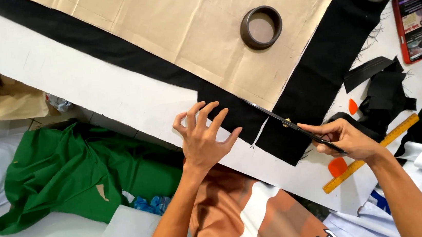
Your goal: Marking fabric using a paper pattern and ruler, then cutting the fabric along the lines with scissors.
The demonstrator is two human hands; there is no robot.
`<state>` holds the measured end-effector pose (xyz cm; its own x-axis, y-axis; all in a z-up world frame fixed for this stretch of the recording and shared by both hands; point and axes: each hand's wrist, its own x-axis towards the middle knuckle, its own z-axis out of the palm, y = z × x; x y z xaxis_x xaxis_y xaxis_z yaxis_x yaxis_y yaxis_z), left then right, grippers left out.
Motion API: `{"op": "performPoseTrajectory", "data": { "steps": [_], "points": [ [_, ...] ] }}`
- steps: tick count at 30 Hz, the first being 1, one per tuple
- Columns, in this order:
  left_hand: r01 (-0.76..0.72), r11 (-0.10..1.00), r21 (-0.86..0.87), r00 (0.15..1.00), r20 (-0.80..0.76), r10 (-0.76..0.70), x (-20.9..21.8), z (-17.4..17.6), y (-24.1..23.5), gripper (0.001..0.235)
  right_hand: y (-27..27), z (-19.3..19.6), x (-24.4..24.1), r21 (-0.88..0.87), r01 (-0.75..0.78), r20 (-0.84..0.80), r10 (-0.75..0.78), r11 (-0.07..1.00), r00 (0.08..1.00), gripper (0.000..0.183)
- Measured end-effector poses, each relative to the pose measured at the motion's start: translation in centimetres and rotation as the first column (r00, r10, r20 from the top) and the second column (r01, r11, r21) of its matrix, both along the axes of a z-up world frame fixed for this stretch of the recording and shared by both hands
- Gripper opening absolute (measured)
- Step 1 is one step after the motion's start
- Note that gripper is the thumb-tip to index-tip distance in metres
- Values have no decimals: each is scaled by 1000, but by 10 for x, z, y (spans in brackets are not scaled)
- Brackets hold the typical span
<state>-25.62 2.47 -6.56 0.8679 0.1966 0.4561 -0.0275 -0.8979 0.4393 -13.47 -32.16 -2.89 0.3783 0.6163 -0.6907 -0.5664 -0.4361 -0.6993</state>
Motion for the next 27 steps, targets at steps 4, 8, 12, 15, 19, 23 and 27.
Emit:
{"op": "performPoseTrajectory", "data": {
  "steps": [4, 8, 12, 15, 19, 23, 27],
  "points": [
    [-4, 1000, -7, 1000, -10, 4, 0, 2, 1, 41, 8, 0, 1, 78, -4, 52, 0, 997, 999, 74],
    [19, 996, -89, 999, -23, -22, -3, -14, -4, 48, -14, -50, -5, 311, 140, -23, -140, 940, 990, 65],
    [16, 995, -96, 1000, -23, -18, -3, -16, -3, 47, -2, -44, -7, 315, 135, -16, -137, 939, 990, 65],
    [24, 994, -103, 999, -27, -27, -3, -16, -3, 48, 0, -42, -9, 269, 121, -10, -123, 956, 992, 65],
    [29, 993, -117, 999, -27, -33, -3, -16, -3, 48, 1, -41, -8, 264, 140, -7, -143, 954, 990, 66],
    [29, 993, -111, 999, -30, -32, -3, -17, -3, 48, 12, -47, -2, 287, 143, 6, -151, 947, 988, 65],
    [22, 993, -114, 999, -28, -25, -3, -19, -3, 48, 23, -45, -3, 291, 138, -14, -140, 947, 990, 65]
  ]
}}
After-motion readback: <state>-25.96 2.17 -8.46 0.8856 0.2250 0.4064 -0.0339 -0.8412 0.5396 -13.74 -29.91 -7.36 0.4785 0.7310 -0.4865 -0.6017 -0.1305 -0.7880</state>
